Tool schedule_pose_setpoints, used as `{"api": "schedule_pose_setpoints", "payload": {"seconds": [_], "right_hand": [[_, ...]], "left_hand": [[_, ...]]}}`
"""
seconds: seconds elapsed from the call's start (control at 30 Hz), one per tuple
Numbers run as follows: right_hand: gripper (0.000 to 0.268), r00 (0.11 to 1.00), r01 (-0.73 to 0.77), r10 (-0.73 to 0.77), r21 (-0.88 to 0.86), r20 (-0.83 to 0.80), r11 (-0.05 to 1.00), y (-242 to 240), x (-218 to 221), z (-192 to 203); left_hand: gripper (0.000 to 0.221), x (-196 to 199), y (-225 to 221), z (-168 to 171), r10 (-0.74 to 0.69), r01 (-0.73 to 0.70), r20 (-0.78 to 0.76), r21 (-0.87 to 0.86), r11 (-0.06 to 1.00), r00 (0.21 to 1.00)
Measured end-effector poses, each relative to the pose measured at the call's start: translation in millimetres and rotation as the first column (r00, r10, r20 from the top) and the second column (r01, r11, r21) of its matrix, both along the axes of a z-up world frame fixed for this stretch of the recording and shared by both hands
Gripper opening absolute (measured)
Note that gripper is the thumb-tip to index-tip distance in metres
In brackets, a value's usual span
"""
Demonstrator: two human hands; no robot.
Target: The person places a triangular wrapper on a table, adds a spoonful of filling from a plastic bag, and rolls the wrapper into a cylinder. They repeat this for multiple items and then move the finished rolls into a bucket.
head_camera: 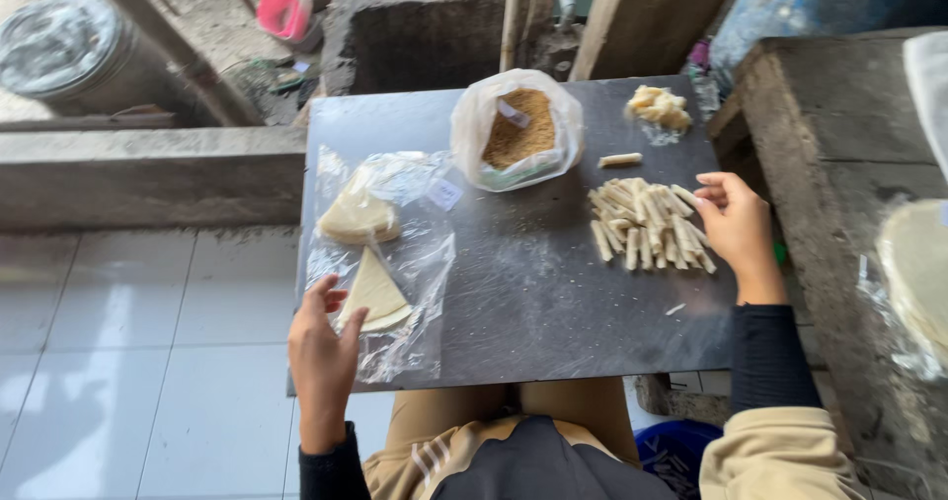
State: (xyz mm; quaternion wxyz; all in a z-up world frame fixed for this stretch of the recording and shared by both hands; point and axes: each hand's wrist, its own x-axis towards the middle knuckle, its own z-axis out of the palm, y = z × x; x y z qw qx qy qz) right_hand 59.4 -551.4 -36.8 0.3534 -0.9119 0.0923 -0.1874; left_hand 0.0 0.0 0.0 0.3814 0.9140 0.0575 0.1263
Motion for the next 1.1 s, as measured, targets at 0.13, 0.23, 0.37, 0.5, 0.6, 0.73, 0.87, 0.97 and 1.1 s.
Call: {"api": "schedule_pose_setpoints", "payload": {"seconds": [0.13,0.23,0.37,0.5,0.6,0.73,0.87,0.97,1.1], "right_hand": [[0.035,0.999,-0.028,0.028,0.003,-0.045,1.000,4,3,5],[0.035,0.997,-0.050,0.052,0.030,-0.059,0.998,4,5,8],[0.032,0.996,-0.072,0.076,0.064,-0.055,0.995,3,7,7],[0.031,0.995,-0.092,0.095,0.079,-0.043,0.993,2,9,4],[0.030,0.994,-0.094,0.098,0.075,-0.047,0.993,2,8,4],[0.030,0.994,-0.092,0.096,0.093,-0.046,0.991,4,8,5],[0.031,0.996,-0.068,0.072,0.093,-0.043,0.993,8,7,7],[0.031,0.997,-0.045,0.050,0.095,-0.051,0.994,9,8,7],[0.034,0.998,-0.064,0.065,0.087,-0.010,0.994,8,7,8]], "left_hand": [[0.058,-7,3,-9,-0.087,0.084,0.027,0.091,0.992,0.996],[0.057,-5,0,-10,-0.133,0.125,0.057,0.124,0.984,0.989],[0.050,-1,-3,-11,-0.179,0.162,0.079,0.188,0.969,0.981],[0.037,1,-4,-19,-0.146,0.143,0.002,0.187,0.972,0.989],[0.033,4,-4,-26,-0.160,0.148,0.055,0.174,0.974,0.986],[0.031,7,-6,-31,-0.167,0.147,0.089,0.198,0.969,0.982],[0.030,9,-12,-24,-0.074,0.069,0.135,0.041,0.997,0.988],[0.034,10,-18,-7,-0.022,0.046,0.173,-0.137,0.990,0.985],[0.041,27,-43,15,-0.070,0.131,0.205,-0.301,0.944,0.976]]}}
